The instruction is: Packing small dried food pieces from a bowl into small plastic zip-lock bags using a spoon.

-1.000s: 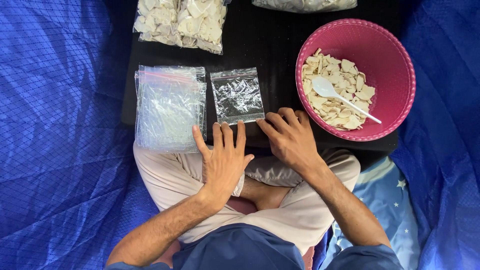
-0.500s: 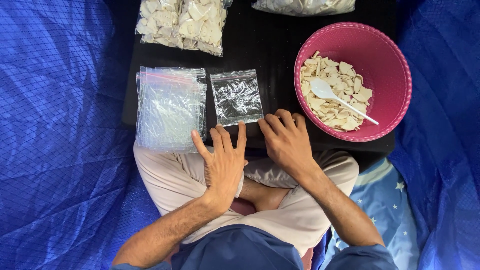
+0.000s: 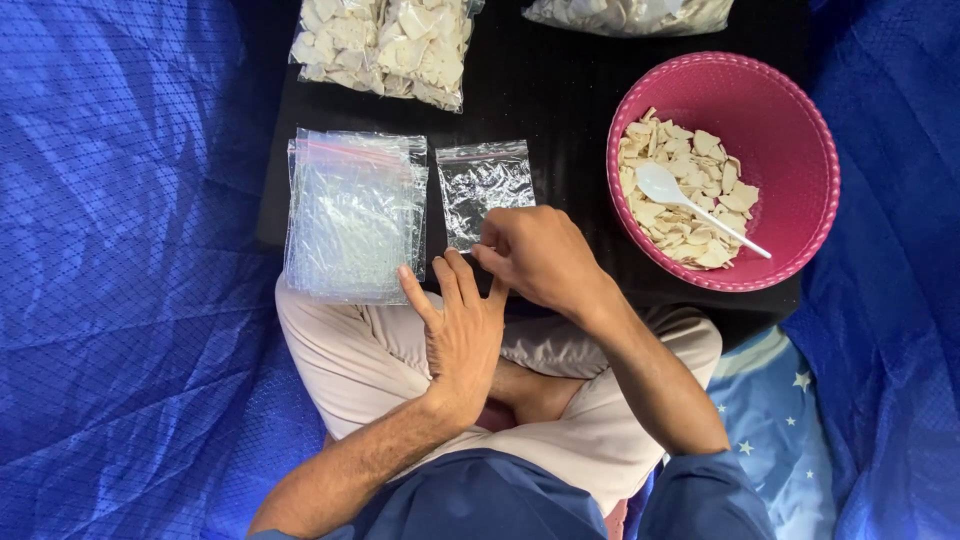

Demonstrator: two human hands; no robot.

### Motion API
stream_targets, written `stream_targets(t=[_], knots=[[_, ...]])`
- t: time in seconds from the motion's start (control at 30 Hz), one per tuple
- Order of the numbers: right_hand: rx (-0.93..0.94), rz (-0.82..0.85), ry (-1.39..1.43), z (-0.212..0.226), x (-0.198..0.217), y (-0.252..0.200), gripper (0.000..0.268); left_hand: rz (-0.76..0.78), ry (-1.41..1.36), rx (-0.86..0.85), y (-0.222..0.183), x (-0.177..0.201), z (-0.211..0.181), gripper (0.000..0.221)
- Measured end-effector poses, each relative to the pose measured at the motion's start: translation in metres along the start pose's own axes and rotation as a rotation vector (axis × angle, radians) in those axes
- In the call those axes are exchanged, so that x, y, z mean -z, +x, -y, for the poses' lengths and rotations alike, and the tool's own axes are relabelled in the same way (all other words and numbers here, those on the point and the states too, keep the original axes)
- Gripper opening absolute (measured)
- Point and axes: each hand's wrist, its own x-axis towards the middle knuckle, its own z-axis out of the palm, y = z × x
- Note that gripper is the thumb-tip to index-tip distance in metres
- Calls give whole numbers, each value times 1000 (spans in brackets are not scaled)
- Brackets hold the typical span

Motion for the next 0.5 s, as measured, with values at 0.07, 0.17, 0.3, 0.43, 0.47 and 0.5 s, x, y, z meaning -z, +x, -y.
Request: stream_targets(t=[0.07, 0.17, 0.3, 0.43, 0.47, 0.5], knots=[[-59, 124, 21, -5, -6, 24, 18, -16, -7, 2, 0, 9, 1, 59], [-133, 288, 31, -11, -11, 46, 20, -29, -17, 13, 1, 16, 4, 35], [-231, 407, 15, -14, -10, 60, 26, -4, 18, -9, 3, 27, 7, 41], [-275, 435, 41, -11, 14, 54, 26, -4, 43, -1, 3, 28, 7, 46], [-309, 445, 54, -8, 20, 51, 22, 3, 45, -13, 2, 29, 8, 47], [-342, 454, 68, -6, 25, 48, 19, 10, 48, -25, 1, 30, 8, 48]])
